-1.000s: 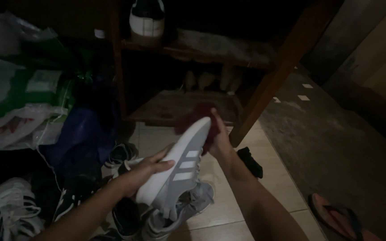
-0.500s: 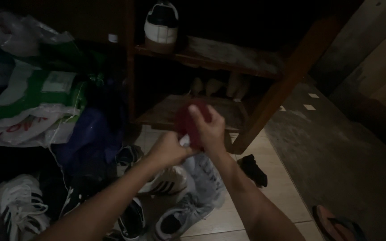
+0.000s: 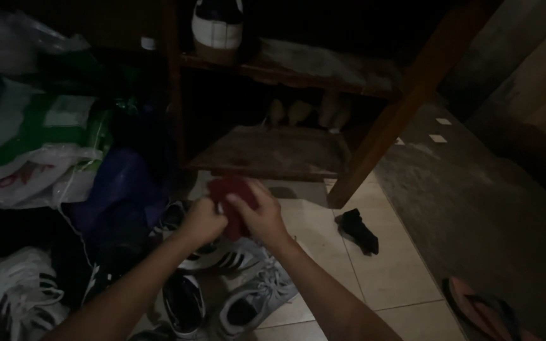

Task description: Wiping and cleaning several pairs of sneakers with a red cloth.

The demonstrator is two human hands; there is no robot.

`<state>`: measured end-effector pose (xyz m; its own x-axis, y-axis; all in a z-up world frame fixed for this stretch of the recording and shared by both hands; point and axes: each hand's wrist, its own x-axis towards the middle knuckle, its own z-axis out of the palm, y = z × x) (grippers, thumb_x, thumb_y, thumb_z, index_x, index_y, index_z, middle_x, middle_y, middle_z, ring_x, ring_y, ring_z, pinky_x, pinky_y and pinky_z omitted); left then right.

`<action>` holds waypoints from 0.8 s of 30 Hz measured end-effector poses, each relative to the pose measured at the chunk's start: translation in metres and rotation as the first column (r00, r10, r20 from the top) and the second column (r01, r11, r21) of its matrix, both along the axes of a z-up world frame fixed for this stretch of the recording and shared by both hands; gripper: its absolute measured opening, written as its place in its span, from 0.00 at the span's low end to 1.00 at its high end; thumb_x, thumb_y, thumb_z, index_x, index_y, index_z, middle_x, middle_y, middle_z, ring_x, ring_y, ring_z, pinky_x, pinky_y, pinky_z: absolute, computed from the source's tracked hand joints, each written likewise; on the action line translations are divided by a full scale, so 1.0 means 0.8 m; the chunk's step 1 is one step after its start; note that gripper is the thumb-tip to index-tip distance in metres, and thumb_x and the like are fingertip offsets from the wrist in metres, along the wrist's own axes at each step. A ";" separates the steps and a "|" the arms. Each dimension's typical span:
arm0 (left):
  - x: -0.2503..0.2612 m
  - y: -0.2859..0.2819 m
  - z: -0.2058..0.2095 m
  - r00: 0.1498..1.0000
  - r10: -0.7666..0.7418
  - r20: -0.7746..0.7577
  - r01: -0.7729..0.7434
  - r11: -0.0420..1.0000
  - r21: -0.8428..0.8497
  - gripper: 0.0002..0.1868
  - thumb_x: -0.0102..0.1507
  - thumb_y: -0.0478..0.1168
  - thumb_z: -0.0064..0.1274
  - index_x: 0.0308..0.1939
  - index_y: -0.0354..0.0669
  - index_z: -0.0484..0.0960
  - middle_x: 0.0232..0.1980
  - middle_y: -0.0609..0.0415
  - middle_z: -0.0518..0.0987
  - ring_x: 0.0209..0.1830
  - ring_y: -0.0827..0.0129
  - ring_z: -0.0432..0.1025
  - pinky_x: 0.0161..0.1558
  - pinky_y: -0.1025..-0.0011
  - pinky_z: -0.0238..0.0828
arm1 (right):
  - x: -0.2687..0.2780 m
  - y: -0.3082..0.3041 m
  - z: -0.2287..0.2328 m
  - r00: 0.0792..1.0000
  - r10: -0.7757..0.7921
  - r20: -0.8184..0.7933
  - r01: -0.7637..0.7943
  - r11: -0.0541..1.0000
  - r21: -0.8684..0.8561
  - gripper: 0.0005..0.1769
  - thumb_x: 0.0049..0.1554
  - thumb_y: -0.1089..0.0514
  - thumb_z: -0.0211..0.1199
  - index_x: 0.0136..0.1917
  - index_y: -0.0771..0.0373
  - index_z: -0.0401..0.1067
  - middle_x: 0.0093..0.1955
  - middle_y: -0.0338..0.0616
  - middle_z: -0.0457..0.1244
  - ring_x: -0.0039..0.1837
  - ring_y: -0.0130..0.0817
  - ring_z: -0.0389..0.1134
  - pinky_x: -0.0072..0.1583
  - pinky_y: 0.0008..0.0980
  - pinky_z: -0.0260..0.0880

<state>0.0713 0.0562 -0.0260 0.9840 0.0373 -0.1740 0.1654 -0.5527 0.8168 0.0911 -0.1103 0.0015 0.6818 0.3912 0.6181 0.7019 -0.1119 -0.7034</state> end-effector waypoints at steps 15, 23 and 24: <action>-0.028 0.032 -0.022 0.972 -0.143 0.188 0.144 0.989 0.007 0.14 0.61 0.33 0.52 0.46 0.31 0.88 0.39 0.46 0.89 0.36 0.60 0.81 0.41 0.64 0.77 | -0.002 0.006 -0.010 0.809 0.041 -0.587 0.067 0.985 0.161 0.27 0.59 0.46 0.67 0.63 0.68 0.75 0.51 0.50 0.71 0.50 0.39 0.71 0.51 0.37 0.74; -0.047 0.040 -0.018 0.998 -0.055 0.008 0.056 0.998 -0.018 0.25 0.64 0.39 0.51 0.67 0.45 0.76 0.51 0.45 0.86 0.41 0.57 0.80 0.44 0.62 0.76 | 0.017 -0.040 -0.086 0.929 -0.050 -0.367 0.032 0.998 -0.053 0.24 0.61 0.47 0.66 0.62 0.67 0.74 0.58 0.49 0.65 0.58 0.39 0.70 0.59 0.36 0.72; -0.052 0.037 -0.002 0.995 -0.073 0.061 0.074 0.997 -0.016 0.27 0.66 0.47 0.55 0.69 0.51 0.74 0.57 0.49 0.83 0.47 0.62 0.81 0.48 0.65 0.76 | 0.029 -0.052 -0.098 0.866 -0.113 -0.486 0.089 0.993 -0.072 0.23 0.60 0.47 0.66 0.60 0.67 0.76 0.56 0.48 0.67 0.56 0.38 0.72 0.57 0.36 0.74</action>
